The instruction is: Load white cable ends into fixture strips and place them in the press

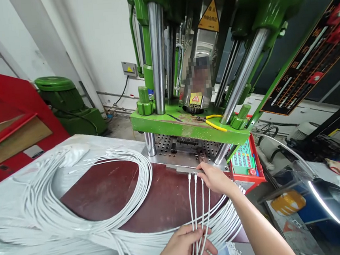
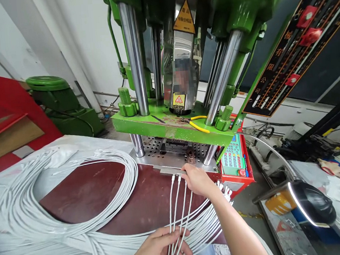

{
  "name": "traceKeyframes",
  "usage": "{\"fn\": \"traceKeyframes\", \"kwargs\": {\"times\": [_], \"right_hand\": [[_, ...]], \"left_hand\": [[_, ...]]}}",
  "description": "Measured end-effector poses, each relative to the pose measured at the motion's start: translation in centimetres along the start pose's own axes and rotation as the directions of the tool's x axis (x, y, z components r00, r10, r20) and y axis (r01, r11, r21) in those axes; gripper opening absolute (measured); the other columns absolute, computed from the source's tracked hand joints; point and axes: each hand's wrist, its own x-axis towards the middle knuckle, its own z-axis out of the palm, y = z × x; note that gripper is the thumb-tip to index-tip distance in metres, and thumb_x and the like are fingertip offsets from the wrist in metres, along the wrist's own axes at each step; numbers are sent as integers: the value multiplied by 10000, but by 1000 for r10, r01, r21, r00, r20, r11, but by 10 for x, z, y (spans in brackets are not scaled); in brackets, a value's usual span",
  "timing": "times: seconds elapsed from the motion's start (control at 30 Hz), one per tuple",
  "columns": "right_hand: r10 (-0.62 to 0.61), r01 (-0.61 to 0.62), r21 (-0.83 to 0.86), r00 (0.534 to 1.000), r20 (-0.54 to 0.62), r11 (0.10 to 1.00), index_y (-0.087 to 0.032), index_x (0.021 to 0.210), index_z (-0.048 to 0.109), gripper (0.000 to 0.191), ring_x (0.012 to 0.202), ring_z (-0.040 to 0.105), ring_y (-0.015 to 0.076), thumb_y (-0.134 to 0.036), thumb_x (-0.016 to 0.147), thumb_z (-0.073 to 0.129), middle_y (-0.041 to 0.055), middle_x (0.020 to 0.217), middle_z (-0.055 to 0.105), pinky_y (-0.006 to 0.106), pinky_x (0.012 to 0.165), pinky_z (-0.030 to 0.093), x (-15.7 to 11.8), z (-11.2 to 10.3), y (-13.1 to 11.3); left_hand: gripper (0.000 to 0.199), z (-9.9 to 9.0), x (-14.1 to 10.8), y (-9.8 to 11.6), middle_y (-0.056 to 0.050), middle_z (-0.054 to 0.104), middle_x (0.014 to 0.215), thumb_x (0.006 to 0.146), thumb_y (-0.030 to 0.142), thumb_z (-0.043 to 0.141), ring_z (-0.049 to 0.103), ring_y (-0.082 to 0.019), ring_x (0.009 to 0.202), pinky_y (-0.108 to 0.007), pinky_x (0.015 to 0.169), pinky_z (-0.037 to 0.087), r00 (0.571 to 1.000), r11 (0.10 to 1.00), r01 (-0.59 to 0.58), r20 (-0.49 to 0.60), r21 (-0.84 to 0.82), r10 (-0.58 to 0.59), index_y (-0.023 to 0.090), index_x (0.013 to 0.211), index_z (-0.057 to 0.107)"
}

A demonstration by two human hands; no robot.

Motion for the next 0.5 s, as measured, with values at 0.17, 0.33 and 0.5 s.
{"fn": "traceKeyframes", "kwargs": {"times": [0.17, 0.33, 0.5], "right_hand": [[-5, 5, -62, 1000, 11, 998, -183, 1061, 535, 146, 953, 598, 219, -220, 944, 456, 79, 1025, 642, 301, 803, 407, 15, -1, 2], [0, -2, -117, 1000, -16, 993, -178, 1063, 572, 171, 1030, 574, 232, -214, 939, 460, 100, 1074, 628, 323, 875, 409, 56, -1, 8], [88, -91, -106, 996, -32, 990, -167, 1100, 593, 215, 1037, 578, 273, -227, 954, 448, 139, 1087, 633, 433, 920, 410, 114, 7, 32]], "left_hand": [[509, -7, 11, 11, -44, 632, 544, 637, 555, 689, 530, -110, 409, -216, 439, 287, 999, 991, -44, -17, 126, 47, 100, 847, 605], [479, -9, 31, 42, -24, 625, 552, 622, 582, 657, 541, -136, 409, -232, 411, 306, 994, 990, -84, -62, 114, 92, 147, 801, 564], [371, -18, 65, 82, 44, 510, 473, 674, 504, 641, 368, -72, 348, -227, 376, 248, 960, 975, -218, -169, 52, 224, 159, 761, 537]]}}
